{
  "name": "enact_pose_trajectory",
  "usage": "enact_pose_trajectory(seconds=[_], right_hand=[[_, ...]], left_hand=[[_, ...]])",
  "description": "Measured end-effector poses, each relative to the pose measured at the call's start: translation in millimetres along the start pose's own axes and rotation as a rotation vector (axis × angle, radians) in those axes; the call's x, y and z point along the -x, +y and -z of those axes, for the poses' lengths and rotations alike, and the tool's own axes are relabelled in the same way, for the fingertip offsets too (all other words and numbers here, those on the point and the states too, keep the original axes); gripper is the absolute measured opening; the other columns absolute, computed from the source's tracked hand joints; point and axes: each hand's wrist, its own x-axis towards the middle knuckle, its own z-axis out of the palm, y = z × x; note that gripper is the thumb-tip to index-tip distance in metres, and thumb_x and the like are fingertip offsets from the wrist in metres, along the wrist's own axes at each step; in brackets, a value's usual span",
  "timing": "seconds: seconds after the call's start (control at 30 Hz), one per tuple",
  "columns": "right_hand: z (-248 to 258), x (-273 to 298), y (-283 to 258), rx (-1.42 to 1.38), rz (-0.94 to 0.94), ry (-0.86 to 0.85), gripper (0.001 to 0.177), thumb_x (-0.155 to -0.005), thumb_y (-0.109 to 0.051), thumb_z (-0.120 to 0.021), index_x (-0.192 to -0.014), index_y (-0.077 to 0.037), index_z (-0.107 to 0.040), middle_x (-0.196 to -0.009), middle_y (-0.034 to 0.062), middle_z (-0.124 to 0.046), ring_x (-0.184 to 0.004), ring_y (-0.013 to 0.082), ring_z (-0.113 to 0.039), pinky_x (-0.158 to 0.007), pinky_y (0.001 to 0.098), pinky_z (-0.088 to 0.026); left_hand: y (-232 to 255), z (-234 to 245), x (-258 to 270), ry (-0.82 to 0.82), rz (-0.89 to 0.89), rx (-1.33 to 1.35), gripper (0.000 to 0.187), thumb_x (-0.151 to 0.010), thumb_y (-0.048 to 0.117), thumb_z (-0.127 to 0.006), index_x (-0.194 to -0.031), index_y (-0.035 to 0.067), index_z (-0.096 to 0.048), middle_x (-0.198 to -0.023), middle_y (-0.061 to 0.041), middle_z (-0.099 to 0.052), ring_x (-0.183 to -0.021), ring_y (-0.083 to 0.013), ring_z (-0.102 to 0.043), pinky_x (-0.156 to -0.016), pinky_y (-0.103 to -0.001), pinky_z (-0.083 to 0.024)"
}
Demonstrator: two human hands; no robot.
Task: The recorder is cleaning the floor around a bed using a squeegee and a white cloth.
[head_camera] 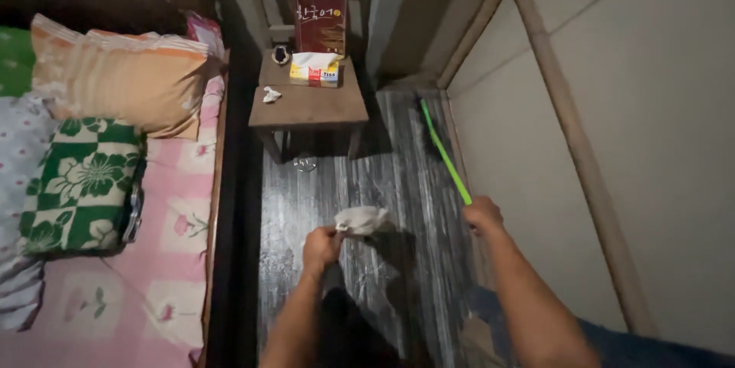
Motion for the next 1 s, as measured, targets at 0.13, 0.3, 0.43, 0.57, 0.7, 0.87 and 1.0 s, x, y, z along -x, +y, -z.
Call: enact_pose_trajectory(seconds=[0.13,0.3,0.43,0.57,0.7,0.87,1.0], right_hand=[[-11,-85,-19,0.223,0.202,0.17,0.039,-0.088,-0.034,-0.067,-0.115,-0.007,-0.078,-0.119,0.0207,-0.075,-0.113,0.0421,-0.07,-0.096,0.0486,-0.057],[5,-117,-76,0.245,0.101,0.149,0.045,-0.086,-0.035,-0.069,-0.121,-0.006,-0.073,-0.126,0.0215,-0.07,-0.118,0.04,-0.065,-0.099,0.0475,-0.053],[-36,-175,-109,0.227,0.073,-0.002,0.044,-0.08,-0.019,-0.068,-0.12,-0.002,-0.074,-0.12,0.022,-0.077,-0.109,0.0364,-0.076,-0.094,0.045,-0.06],[-98,-224,-97,0.446,0.303,0.003,0.039,-0.079,-0.021,-0.068,-0.112,-0.004,-0.077,-0.119,0.0225,-0.073,-0.111,0.0397,-0.07,-0.095,0.0467,-0.057],[-99,-190,-95,0.537,0.445,-0.013,0.032,-0.079,-0.019,-0.067,-0.102,-0.001,-0.078,-0.111,0.0266,-0.072,-0.103,0.0422,-0.071,-0.089,0.0489,-0.058],[-3,-163,-89,0.737,0.523,-0.088,0.031,-0.079,-0.022,-0.066,-0.101,-0.006,-0.081,-0.109,0.0226,-0.075,-0.1,0.0405,-0.073,-0.089,0.047,-0.058],[70,-133,-94,0.652,0.368,-0.049,0.032,-0.081,-0.025,-0.065,-0.105,-0.01,-0.081,-0.112,0.0193,-0.074,-0.101,0.0401,-0.073,-0.088,0.0486,-0.058]], left_hand=[[28,-30,-44,0.013,-0.045,0.125,0.033,-0.091,0.042,-0.07,-0.104,0.013,-0.08,-0.094,-0.018,-0.076,-0.09,-0.0368,-0.075,-0.079,-0.045,-0.058],[75,-45,-75,-0.089,-0.035,0.464,0.029,-0.09,0.035,-0.068,-0.108,0.015,-0.078,-0.086,-0.017,-0.079,-0.079,-0.0332,-0.078,-0.07,-0.042,-0.057],[82,-32,-85,-0.083,-0.011,0.413,0.027,-0.09,0.03,-0.066,-0.109,0.015,-0.079,-0.09,-0.016,-0.078,-0.08,-0.0304,-0.079,-0.071,-0.04,-0.056],[67,-39,-96,-0.024,-0.025,0.342,0.028,-0.089,0.033,-0.07,-0.108,0.015,-0.08,-0.091,-0.02,-0.076,-0.084,-0.0324,-0.078,-0.073,-0.041,-0.057],[60,-47,-97,-0.057,0.059,0.235,0.027,-0.089,0.034,-0.07,-0.106,0.016,-0.081,-0.091,-0.021,-0.075,-0.087,-0.0375,-0.074,-0.076,-0.046,-0.056],[35,-83,-101,-0.042,0.028,0.221,0.026,-0.087,0.034,-0.071,-0.102,0.014,-0.081,-0.09,-0.019,-0.076,-0.088,-0.0364,-0.075,-0.077,-0.045,-0.057],[36,-87,-97,-0.048,-0.008,0.329,0.025,-0.09,0.035,-0.069,-0.097,0.013,-0.08,-0.084,-0.017,-0.077,-0.08,-0.0317,-0.078,-0.073,-0.042,-0.057]])
